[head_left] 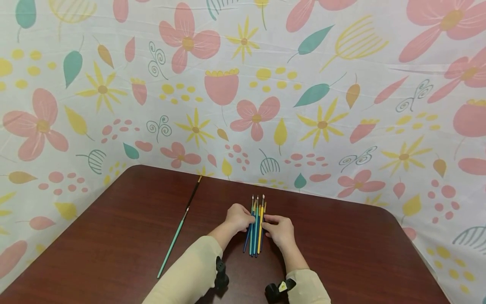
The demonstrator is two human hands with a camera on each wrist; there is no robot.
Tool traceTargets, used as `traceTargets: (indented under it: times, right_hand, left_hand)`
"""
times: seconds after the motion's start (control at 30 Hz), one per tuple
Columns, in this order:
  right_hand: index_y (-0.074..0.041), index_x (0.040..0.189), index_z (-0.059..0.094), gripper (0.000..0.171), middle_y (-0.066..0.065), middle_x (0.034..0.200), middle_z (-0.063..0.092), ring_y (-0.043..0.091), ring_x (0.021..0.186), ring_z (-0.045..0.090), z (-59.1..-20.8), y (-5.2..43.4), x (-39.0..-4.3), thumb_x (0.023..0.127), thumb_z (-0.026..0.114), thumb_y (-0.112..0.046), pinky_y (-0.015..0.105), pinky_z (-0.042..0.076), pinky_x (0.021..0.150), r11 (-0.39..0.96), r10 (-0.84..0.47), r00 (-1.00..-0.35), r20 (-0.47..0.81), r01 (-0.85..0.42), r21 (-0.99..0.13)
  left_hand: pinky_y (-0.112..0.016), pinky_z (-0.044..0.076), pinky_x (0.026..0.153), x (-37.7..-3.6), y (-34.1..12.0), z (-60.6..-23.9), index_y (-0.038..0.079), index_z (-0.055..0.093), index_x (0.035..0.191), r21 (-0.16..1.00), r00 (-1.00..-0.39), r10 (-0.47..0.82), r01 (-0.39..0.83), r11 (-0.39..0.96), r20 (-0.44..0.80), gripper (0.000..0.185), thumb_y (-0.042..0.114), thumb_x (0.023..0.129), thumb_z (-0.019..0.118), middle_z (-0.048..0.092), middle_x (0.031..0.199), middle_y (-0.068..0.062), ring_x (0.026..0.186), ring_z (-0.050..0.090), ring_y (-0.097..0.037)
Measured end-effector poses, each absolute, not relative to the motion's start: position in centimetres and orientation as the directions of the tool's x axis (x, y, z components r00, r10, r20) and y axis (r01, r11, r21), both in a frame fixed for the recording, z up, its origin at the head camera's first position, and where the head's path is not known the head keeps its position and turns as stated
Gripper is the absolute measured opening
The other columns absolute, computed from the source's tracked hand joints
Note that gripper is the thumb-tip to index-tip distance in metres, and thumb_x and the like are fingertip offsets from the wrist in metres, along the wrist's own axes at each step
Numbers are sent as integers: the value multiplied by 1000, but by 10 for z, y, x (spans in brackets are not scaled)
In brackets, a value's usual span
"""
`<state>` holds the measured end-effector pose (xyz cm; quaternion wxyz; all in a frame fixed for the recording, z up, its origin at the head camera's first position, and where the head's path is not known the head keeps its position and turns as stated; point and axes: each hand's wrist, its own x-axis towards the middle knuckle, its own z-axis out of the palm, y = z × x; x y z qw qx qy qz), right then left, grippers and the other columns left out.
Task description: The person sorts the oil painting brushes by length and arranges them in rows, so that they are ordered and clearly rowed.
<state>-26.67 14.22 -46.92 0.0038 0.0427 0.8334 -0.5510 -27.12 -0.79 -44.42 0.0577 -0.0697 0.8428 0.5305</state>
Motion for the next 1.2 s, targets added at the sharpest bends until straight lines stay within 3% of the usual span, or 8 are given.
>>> traceTargets:
  times: [0.5, 1.2]
  right_hand:
    - [-4, 107, 66, 29, 16, 108, 61, 17, 78, 64, -465, 142, -263, 78, 67, -7, 28, 54, 59, 379, 68, -995, -70, 90, -921]
    - [-5, 108, 65, 30, 16, 110, 60, 16, 79, 64, -466, 143, -263, 79, 66, -8, 29, 54, 60, 387, 58, -996, -67, 84, -918]
  left_hand:
    - [-29, 53, 52, -267, -29, -448, 2, 61, 90, 948, -975, 22, -212, 238, -223, 15, 13, 81, 59, 59, 85, -10, 67, 58, -20]
    - [-26, 51, 52, -270, -64, -450, -3, 56, 106, 959, -981, 7, -186, 214, -192, 27, 8, 81, 55, 60, 85, -13, 67, 61, -19]
